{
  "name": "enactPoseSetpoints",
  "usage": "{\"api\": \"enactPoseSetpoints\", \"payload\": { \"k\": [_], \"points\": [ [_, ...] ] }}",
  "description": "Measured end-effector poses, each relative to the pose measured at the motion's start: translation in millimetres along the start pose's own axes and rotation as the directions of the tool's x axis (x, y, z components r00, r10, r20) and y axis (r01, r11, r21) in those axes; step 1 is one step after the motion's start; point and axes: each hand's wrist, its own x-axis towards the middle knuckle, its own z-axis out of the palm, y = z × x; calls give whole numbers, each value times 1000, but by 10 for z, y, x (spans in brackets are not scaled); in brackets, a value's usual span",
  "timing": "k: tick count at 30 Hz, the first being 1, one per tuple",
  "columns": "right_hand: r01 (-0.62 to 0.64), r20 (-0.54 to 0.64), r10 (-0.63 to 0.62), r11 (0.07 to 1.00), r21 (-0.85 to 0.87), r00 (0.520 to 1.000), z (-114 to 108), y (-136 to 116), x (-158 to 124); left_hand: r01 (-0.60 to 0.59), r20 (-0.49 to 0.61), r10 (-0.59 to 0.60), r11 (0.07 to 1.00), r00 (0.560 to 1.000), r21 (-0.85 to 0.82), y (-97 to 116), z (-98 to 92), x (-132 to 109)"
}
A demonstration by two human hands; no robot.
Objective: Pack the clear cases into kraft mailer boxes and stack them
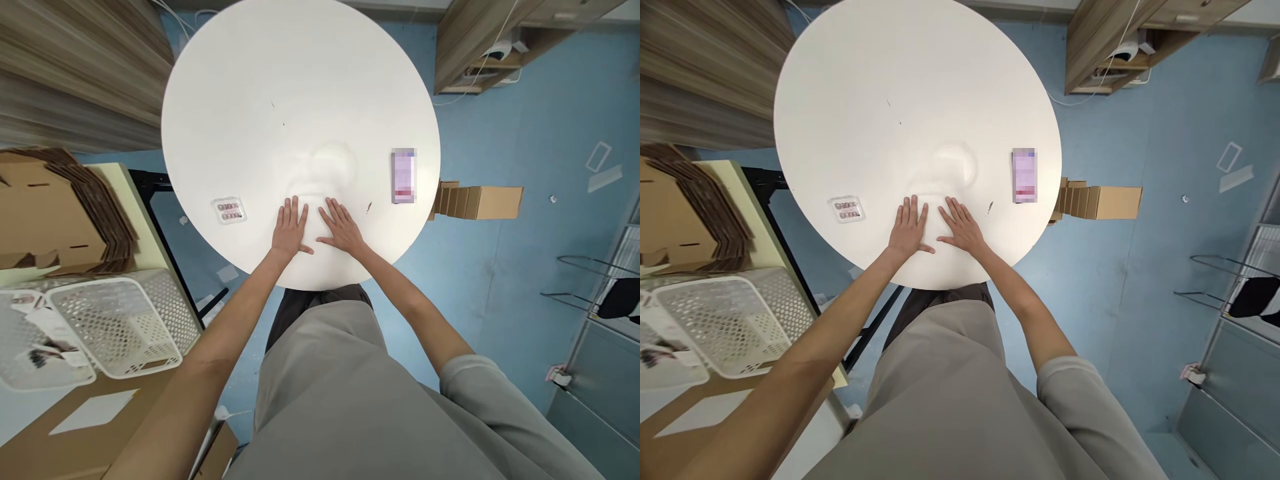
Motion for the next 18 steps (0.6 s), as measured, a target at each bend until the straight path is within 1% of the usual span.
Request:
{"api": "enactPoseSetpoints", "payload": {
  "k": [3,7,10,12,13,16,18],
  "points": [
    [9,-18,-10,999,-31,1000,25,22,19,9,2,-9,1000,1000,11,-24,1,38],
    [-2,-35,0,999,-40,999,41,1,42,34,3,-34,999,999,34,26,-15,73],
    [-14,-48,12,999,-51,999,52,-46,44,-7,-5,7,999,1000,42,29,-90,45],
    [-20,-58,16,997,-71,998,45,-84,46,-16,-21,17,998,1000,55,-35,-216,-21],
    [-18,-62,13,997,-79,998,33,-107,43,-1,-34,3,998,999,65,-90,-305,-72],
    [-2,-96,-7,996,-87,995,-41,-203,-6,112,-104,-102,989,989,97,-322,-638,-291],
    [-12,-141,0,997,-80,990,-104,-294,-85,197,-162,-177,974,971,116,-501,-854,-466]
  ]
}}
